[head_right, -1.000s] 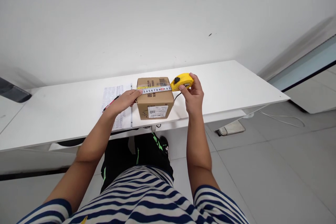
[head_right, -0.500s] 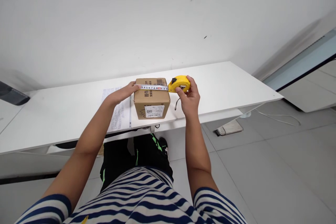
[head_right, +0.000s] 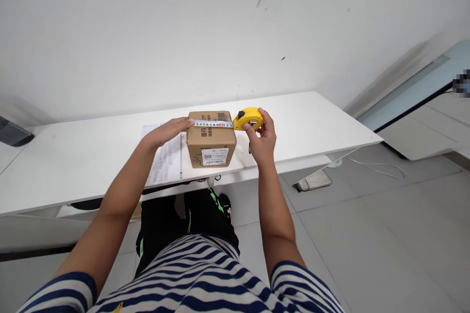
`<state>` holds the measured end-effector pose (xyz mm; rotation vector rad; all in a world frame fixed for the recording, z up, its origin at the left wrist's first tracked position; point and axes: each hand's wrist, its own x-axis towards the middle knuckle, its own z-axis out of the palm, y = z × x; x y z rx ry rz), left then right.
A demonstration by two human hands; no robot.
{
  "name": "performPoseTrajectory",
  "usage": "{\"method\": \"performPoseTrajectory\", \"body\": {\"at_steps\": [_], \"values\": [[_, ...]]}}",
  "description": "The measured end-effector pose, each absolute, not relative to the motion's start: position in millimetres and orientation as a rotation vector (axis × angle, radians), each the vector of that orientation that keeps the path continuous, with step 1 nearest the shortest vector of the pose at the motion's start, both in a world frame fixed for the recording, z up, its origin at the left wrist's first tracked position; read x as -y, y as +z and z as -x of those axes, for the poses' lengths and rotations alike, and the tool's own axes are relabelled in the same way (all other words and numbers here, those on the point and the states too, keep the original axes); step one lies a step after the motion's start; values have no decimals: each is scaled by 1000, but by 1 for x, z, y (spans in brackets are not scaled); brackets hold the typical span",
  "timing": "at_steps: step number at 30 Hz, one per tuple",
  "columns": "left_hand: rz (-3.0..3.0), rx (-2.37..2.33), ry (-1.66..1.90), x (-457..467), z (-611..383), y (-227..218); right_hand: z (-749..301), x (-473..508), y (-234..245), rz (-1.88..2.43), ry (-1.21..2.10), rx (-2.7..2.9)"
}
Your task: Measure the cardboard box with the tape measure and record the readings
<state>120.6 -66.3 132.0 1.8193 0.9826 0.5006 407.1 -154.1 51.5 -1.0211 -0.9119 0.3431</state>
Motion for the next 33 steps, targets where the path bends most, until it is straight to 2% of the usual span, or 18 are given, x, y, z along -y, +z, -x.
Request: {"method": "performPoseTrajectory", "body": {"at_steps": [6, 11, 17, 22, 25, 28, 31, 33], "values": [[-1920, -1160, 520, 77, -121, 137, -404, 151, 48, 1020, 338, 928], [-2030, -1477, 730, 91, -122, 151, -406, 150, 62, 1081, 222, 1032], [-1816, -1129, 973, 148, -101, 160, -373, 197, 77, 1011, -104, 1221], [-1917, -939, 836, 210, -102, 119, -295, 255, 53, 847, -309, 1470], [-2058, -1002, 877, 224, -101, 82, -263, 275, 28, 925, -162, 1471], [-2130, -1101, 768, 227, -91, 51, -250, 284, 0, 1044, 74, 1447], [-2010, -1098, 683, 234, -78, 29, -242, 287, -22, 1165, 316, 1415], [-1831, -1025, 746, 242, -70, 17, -236, 285, -29, 1232, 480, 1422]]}}
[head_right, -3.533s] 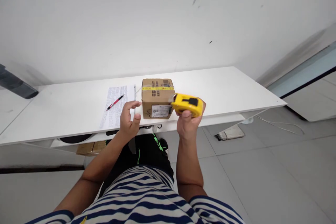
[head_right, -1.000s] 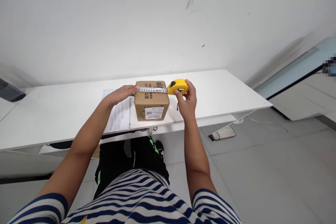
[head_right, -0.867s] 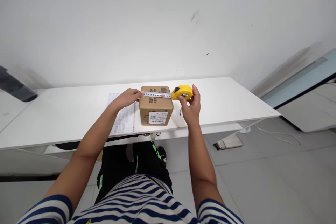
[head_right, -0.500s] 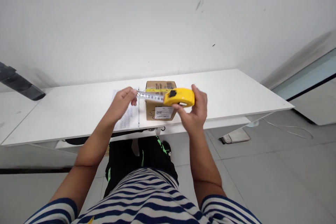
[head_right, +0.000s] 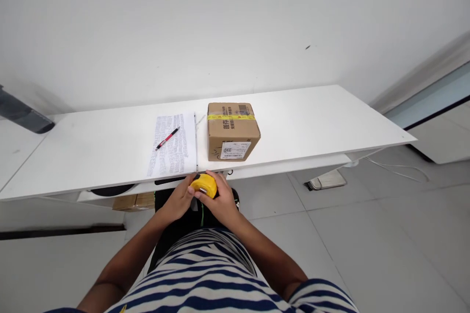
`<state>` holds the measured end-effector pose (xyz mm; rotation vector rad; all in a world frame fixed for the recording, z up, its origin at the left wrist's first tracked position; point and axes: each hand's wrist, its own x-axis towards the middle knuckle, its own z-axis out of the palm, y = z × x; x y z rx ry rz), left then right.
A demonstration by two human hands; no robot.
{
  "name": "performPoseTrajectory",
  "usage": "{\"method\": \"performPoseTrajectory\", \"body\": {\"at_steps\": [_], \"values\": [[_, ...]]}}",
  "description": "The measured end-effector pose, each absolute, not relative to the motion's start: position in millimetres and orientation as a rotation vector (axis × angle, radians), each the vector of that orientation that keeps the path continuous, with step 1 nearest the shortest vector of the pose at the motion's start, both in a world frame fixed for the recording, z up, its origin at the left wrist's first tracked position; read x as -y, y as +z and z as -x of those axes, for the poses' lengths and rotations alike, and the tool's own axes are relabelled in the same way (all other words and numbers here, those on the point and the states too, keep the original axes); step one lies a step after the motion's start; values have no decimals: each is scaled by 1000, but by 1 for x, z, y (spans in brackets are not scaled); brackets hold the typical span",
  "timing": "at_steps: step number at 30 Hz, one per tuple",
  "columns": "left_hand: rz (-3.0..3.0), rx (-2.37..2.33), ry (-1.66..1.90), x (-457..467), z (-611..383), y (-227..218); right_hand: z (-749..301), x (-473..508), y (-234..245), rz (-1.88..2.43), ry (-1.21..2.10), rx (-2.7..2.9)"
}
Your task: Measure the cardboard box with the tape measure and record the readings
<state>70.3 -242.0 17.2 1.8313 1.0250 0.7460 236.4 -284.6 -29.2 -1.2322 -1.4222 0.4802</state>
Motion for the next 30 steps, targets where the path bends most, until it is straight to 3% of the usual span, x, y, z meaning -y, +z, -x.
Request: {"method": "performPoseTrajectory", "body": {"at_steps": [6, 8, 13, 16, 23, 30], "values": [[-963, -1232, 1325, 258, -54, -16, -236, 225, -8, 884, 748, 2002], [-758, -1238, 1452, 254, -41, -18, -236, 183, 8, 912, 596, 2134], [-683, -1241, 1679, 239, 1, 3, -207, 78, 34, 1476, 146, 2677], [-718, -1245, 1783, 231, 15, 16, -191, 44, 32, 1490, 15, 2875], [-997, -1281, 1698, 204, 12, 21, -178, 20, 26, 1455, -10, 2925], [-1327, -1409, 1388, 151, 12, 38, -187, 23, 31, 1496, -60, 2717]]}}
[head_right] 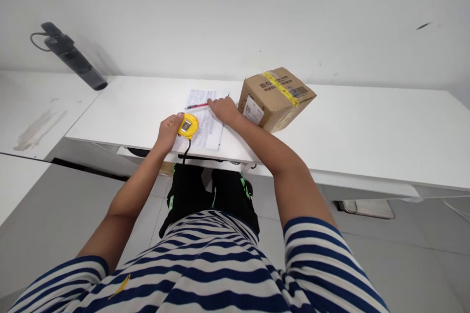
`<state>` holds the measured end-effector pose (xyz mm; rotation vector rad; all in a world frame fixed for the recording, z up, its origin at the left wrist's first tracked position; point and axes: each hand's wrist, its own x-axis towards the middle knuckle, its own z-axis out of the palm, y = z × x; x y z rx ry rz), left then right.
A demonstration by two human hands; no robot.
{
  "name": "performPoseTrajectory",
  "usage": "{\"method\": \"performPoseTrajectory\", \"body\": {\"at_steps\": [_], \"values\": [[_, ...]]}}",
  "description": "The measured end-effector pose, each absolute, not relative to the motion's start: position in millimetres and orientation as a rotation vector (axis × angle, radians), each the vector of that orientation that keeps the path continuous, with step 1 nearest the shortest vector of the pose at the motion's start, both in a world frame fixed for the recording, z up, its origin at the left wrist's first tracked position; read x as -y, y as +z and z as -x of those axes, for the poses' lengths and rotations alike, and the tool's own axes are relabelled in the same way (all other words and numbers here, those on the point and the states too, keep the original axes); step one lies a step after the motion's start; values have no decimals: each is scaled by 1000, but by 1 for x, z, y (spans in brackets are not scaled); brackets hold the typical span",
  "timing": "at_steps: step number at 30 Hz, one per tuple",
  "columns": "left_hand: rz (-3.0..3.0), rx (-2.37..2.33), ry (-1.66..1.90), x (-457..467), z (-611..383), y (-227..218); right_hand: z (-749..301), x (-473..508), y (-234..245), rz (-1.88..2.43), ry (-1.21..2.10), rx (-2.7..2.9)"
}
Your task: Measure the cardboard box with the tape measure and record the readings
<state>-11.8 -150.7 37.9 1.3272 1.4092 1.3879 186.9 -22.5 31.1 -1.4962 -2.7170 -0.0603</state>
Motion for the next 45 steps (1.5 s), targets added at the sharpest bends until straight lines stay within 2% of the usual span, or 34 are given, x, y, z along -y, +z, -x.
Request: {"method": "performPoseTrajectory", "body": {"at_steps": [3, 7, 11, 16, 22, 30, 45], "values": [[-1403, -1419, 1319, 109, 4, 49, -214, 35, 35, 1601, 149, 2206], [-1589, -1646, 1195, 52, -24, 48, -233, 68, 23, 1311, 541, 1649], [-1775, -1741, 1058, 24, -49, 27, -223, 101, 2, 1098, 759, 1615], [-1689, -1660, 1044, 20, -54, 11, -210, 102, -5, 1066, 1250, 1646], [-1713, -1696, 1075, 19, -56, 8, -207, 102, -6, 1221, 1089, 1779], [-1668, -1689, 1041, 23, -55, 10, -203, 109, -4, 1274, 1035, 1794], [-1687, -1692, 1054, 21, -55, 6, -205, 108, -6, 1242, 1078, 1778]]}}
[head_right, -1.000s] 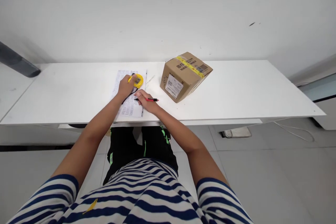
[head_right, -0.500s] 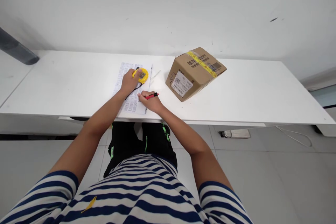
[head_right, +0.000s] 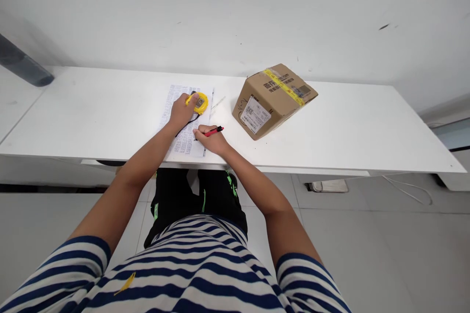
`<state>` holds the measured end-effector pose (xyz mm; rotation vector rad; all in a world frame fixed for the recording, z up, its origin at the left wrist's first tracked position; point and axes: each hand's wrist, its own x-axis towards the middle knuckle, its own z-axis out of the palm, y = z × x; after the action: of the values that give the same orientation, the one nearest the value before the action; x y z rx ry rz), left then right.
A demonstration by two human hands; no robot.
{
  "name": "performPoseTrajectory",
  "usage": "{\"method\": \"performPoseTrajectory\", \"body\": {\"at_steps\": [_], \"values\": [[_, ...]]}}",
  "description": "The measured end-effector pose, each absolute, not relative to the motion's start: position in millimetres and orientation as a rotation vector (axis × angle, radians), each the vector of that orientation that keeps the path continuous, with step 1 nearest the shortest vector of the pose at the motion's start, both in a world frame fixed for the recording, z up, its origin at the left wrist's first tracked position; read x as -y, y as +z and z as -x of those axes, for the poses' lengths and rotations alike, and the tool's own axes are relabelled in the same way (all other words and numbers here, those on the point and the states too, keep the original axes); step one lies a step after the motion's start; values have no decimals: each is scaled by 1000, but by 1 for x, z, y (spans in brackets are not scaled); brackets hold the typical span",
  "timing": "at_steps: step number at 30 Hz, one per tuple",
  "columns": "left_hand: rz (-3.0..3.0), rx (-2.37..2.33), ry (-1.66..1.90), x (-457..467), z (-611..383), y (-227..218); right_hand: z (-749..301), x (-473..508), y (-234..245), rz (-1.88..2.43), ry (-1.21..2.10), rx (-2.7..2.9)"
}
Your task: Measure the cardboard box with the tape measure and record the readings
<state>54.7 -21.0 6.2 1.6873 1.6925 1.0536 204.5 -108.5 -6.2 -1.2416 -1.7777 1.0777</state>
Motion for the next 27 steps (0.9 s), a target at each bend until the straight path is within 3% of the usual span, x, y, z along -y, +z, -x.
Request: {"method": "performPoseTrajectory", "body": {"at_steps": [27], "values": [[-1671, -1673, 1021, 23, -54, 10, -206, 109, -6, 1243, 1068, 1762]]}}
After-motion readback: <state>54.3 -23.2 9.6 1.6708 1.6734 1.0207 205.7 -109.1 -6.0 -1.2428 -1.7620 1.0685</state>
